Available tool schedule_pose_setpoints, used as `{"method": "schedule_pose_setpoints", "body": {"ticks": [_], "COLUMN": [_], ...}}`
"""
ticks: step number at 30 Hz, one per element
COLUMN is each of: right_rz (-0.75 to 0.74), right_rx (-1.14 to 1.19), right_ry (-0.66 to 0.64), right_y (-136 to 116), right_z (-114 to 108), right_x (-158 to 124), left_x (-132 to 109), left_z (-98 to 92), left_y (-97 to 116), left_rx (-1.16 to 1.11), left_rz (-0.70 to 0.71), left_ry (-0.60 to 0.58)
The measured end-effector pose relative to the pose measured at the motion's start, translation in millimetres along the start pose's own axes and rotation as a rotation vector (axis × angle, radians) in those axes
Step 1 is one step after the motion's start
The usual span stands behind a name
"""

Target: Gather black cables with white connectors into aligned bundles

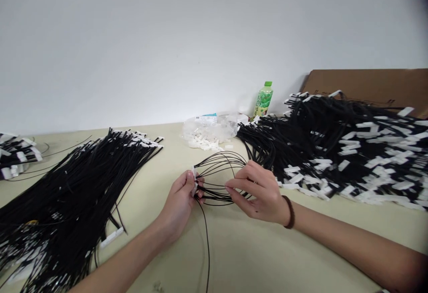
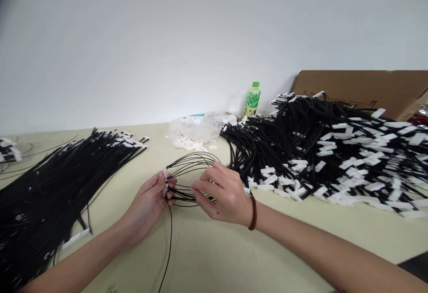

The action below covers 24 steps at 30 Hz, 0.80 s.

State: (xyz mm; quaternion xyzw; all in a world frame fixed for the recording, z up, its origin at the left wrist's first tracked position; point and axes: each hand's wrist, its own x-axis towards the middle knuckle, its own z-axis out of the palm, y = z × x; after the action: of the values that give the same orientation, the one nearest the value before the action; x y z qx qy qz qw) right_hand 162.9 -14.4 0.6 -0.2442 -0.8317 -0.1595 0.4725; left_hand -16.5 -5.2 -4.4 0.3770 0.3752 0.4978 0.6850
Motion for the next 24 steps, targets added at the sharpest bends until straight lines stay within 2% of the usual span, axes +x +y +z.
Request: {"method": "schedule_pose_setpoints", "body": {"ticks": [12, 24], "right_rz": [0.043, 0.173], "right_rx": [0.014, 0.052], "right_ry": [-0.004, -0.015], "right_y": [1.3, 1.1], "right_z": [2.3, 4.8], "right_x": [-0.5, 0.9], "left_x": [-0.5, -1.8], "left_z": [-1.3, -0.9], "left_y": [-0.1, -2.0], "left_rx": [0.04, 0.175], "left_rz": [0.012, 0.046], "left_ry": [-0.025, -0.07]}}
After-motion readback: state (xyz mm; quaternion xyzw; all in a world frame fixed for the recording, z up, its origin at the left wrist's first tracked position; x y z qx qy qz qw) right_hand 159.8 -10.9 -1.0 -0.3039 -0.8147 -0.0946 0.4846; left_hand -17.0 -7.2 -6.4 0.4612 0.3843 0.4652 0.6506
